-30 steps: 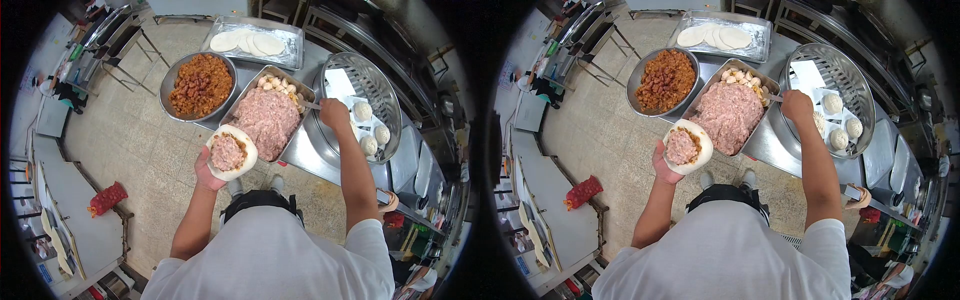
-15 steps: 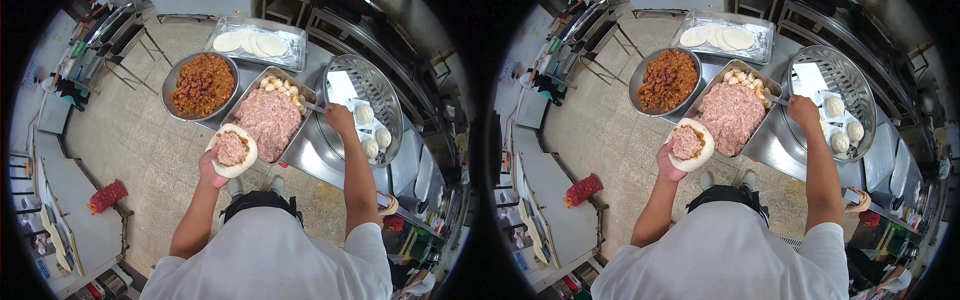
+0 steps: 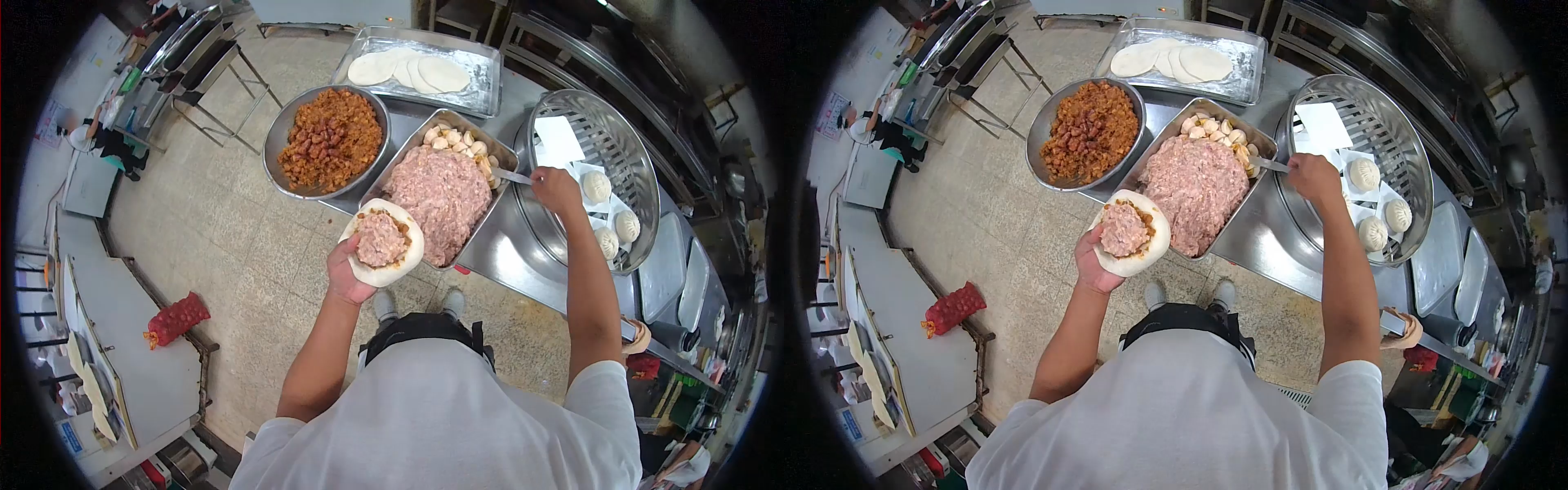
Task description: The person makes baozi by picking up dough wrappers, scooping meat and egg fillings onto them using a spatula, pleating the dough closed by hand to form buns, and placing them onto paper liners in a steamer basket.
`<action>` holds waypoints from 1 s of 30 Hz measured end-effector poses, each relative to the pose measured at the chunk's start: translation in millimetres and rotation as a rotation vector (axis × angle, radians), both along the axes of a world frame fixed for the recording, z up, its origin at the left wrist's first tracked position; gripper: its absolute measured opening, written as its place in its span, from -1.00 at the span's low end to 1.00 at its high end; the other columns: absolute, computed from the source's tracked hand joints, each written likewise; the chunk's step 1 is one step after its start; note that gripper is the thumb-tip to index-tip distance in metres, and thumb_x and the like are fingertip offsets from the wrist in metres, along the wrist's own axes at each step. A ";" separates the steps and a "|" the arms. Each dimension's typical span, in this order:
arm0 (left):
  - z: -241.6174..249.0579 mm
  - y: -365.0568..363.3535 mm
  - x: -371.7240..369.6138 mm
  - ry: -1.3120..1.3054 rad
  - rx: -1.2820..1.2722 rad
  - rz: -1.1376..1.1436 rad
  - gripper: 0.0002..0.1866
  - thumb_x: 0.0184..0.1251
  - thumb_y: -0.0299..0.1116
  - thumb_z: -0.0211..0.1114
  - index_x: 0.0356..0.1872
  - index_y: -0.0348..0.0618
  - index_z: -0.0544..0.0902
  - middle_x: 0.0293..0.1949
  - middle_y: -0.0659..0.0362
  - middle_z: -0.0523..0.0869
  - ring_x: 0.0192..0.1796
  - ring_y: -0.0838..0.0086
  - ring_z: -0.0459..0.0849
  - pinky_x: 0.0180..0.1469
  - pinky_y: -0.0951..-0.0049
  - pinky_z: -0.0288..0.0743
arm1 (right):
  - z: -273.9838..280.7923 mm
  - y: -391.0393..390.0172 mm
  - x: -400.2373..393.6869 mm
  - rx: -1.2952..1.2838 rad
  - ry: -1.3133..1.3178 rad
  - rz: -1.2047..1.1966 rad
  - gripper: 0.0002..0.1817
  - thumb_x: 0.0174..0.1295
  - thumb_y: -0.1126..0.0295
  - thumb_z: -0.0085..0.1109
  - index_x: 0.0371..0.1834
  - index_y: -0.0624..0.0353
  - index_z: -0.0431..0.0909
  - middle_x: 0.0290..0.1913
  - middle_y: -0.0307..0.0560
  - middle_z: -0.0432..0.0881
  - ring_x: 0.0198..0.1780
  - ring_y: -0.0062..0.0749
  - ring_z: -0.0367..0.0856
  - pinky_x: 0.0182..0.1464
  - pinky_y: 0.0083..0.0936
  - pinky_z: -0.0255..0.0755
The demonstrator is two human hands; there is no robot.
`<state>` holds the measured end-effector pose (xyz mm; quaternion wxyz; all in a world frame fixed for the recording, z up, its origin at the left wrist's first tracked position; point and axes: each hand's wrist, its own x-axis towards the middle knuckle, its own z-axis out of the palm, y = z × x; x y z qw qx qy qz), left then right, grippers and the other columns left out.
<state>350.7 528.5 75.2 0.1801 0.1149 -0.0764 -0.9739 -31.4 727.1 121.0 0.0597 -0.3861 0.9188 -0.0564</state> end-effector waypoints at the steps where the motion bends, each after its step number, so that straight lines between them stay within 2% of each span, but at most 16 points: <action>1: -0.4 -0.4 -0.5 0.010 0.010 0.003 -0.29 0.31 -0.20 0.29 0.45 -0.22 0.32 0.39 -0.14 0.45 0.40 -0.08 0.46 0.45 -0.22 0.29 | -2.6 4.3 -3.8 -0.051 -0.033 0.005 -0.78 0.16 0.29 0.11 -0.25 0.01 0.74 -0.31 0.11 0.74 -0.27 0.09 0.73 -0.11 -0.11 0.59; 4: -3.7 -1.8 -5.6 0.091 0.040 0.014 -0.29 0.31 -0.21 0.30 0.45 -0.22 0.33 0.39 -0.14 0.46 0.40 -0.07 0.46 0.45 -0.21 0.30 | -1.2 12.1 -8.2 -0.147 -0.087 0.020 -0.79 0.14 0.28 0.19 -0.23 0.04 0.74 -0.35 0.12 0.73 -0.30 0.08 0.72 -0.16 -0.14 0.57; 6: -7.2 -2.5 -13.3 0.043 0.001 0.037 -0.31 0.31 -0.21 0.30 0.43 -0.24 0.34 0.34 -0.13 0.50 0.36 -0.07 0.50 0.42 -0.21 0.34 | 9.3 14.7 -5.3 -0.192 -0.108 0.030 -0.79 0.13 0.28 0.23 -0.22 0.07 0.73 -0.38 0.13 0.72 -0.32 0.07 0.71 -0.19 -0.17 0.56; 8: -15.0 -5.8 -20.0 -0.034 -0.029 0.051 -0.31 0.27 -0.27 0.33 0.40 -0.27 0.35 0.29 -0.13 0.56 0.31 -0.06 0.56 0.39 -0.19 0.39 | 33.6 11.9 7.4 -0.253 -0.220 0.054 -0.81 0.15 0.33 0.27 -0.21 0.14 0.72 -0.46 0.06 0.68 -0.41 -0.10 0.67 -0.26 -0.27 0.51; 9: -14.2 -7.5 -23.8 -0.035 -0.029 0.060 -0.31 0.27 -0.27 0.33 0.40 -0.27 0.35 0.29 -0.13 0.56 0.31 -0.06 0.56 0.39 -0.19 0.39 | 41.8 10.0 15.5 -0.252 -0.222 0.064 -0.81 0.15 0.33 0.27 -0.21 0.14 0.72 -0.46 0.06 0.68 -0.41 -0.10 0.67 -0.26 -0.27 0.51; 11: -11.5 -8.7 -32.7 0.004 0.029 -0.005 -0.30 0.23 -0.31 0.35 0.40 -0.29 0.35 0.28 -0.14 0.56 0.30 -0.04 0.57 0.40 -0.16 0.39 | 57.7 6.7 37.7 -0.382 -0.413 0.152 -0.85 0.19 0.43 0.29 -0.21 0.22 0.69 -0.50 -0.05 0.63 -0.45 -0.34 0.57 -0.31 -0.39 0.45; 12: -11.5 -8.9 -36.1 0.017 -0.014 -0.026 -0.26 0.23 -0.24 0.40 0.41 -0.29 0.34 0.30 -0.13 0.55 0.32 -0.01 0.55 0.41 -0.13 0.38 | 70.0 2.6 54.3 -0.395 -0.497 0.173 -0.86 0.21 0.50 0.30 -0.17 0.24 0.68 -0.46 -0.12 0.62 -0.44 -0.48 0.50 -0.32 -0.46 0.42; 13: -8.9 -6.8 -39.7 0.018 -0.013 -0.023 -0.26 0.23 -0.24 0.40 0.41 -0.29 0.34 0.30 -0.13 0.55 0.32 -0.01 0.55 0.41 -0.13 0.38 | 77.0 0.2 67.6 -0.392 -0.496 0.175 -0.86 0.21 0.50 0.30 -0.17 0.24 0.68 -0.46 -0.12 0.62 -0.44 -0.48 0.50 -0.32 -0.46 0.42; 15: -3.9 -2.9 -45.7 0.096 -0.009 -0.072 -0.19 0.24 -0.08 0.43 0.45 -0.21 0.32 0.37 -0.11 0.49 0.38 -0.05 0.49 0.46 -0.16 0.31 | 84.5 -2.6 89.5 -0.379 -0.725 0.268 -0.84 0.24 0.49 0.30 -0.12 0.23 0.68 -0.41 -0.12 0.65 -0.41 -0.52 0.52 -0.31 -0.48 0.42; 16: -2.7 -2.8 -47.5 0.079 -0.062 -0.092 -0.09 0.17 0.00 0.49 0.47 -0.19 0.30 0.40 -0.09 0.46 0.41 -0.05 0.45 0.47 -0.16 0.28 | 84.3 -3.5 98.1 -0.376 -0.724 0.268 -0.84 0.24 0.49 0.30 -0.12 0.23 0.68 -0.41 -0.12 0.65 -0.41 -0.52 0.52 -0.31 -0.48 0.42; 19: 3.9 2.4 -46.0 0.152 -0.016 -0.170 -0.10 0.18 -0.05 0.51 0.45 -0.25 0.28 0.35 -0.11 0.50 0.37 0.02 0.51 0.44 -0.09 0.36 | 83.4 -8.8 117.9 -0.282 -0.884 0.343 -0.83 0.27 0.46 0.30 -0.10 0.23 0.68 -0.36 -0.09 0.68 -0.38 -0.47 0.54 -0.28 -0.46 0.43; 21: -2.0 3.6 -44.0 0.172 0.015 -0.200 -0.09 0.13 -0.11 0.56 0.45 -0.24 0.29 0.33 -0.11 0.51 0.36 0.02 0.52 0.43 -0.08 0.39 | 84.4 -11.6 125.9 -0.183 -0.845 0.389 -0.83 0.30 0.44 0.29 -0.09 0.21 0.67 -0.33 -0.03 0.70 -0.38 -0.36 0.58 -0.25 -0.41 0.46; 22: -7.3 5.1 -41.1 0.148 -0.049 -0.188 -0.11 0.14 -0.16 0.55 0.44 -0.24 0.30 0.31 -0.11 0.53 0.34 0.02 0.54 0.41 -0.07 0.41 | 81.9 -11.2 128.4 -0.176 -0.815 0.388 -0.84 0.32 0.39 0.25 -0.10 0.19 0.67 -0.31 0.05 0.72 -0.36 -0.16 0.65 -0.21 -0.32 0.49; 23: -11.8 5.8 -39.0 0.124 -0.115 -0.175 -0.14 0.14 -0.21 0.54 0.43 -0.25 0.30 0.29 -0.11 0.54 0.32 0.03 0.56 0.39 -0.06 0.44 | 85.6 -10.8 130.6 -0.173 -0.814 0.390 -0.84 0.32 0.39 0.25 -0.10 0.19 0.67 -0.31 0.05 0.72 -0.36 -0.16 0.65 -0.21 -0.32 0.49; 25: -19.1 5.9 -32.9 0.092 -0.127 -0.176 -0.18 0.16 -0.25 0.51 0.42 -0.25 0.31 0.28 -0.11 0.56 0.30 0.03 0.58 0.38 -0.05 0.47 | 101.2 -9.6 138.0 -0.103 -0.620 0.433 -0.83 0.32 0.37 0.23 -0.11 0.16 0.68 -0.30 0.08 0.72 -0.29 0.01 0.69 -0.19 -0.24 0.50; 30: -3.9 6.9 -28.8 0.036 -0.052 -0.149 -0.26 0.20 -0.33 0.45 0.39 -0.26 0.34 0.24 -0.11 0.58 0.25 0.03 0.62 0.35 -0.05 0.51 | 126.0 8.7 144.8 -0.080 -0.440 0.407 -0.86 0.27 0.38 0.23 -0.19 0.18 0.66 -0.36 0.09 0.70 -0.27 0.10 0.66 -0.18 -0.13 0.50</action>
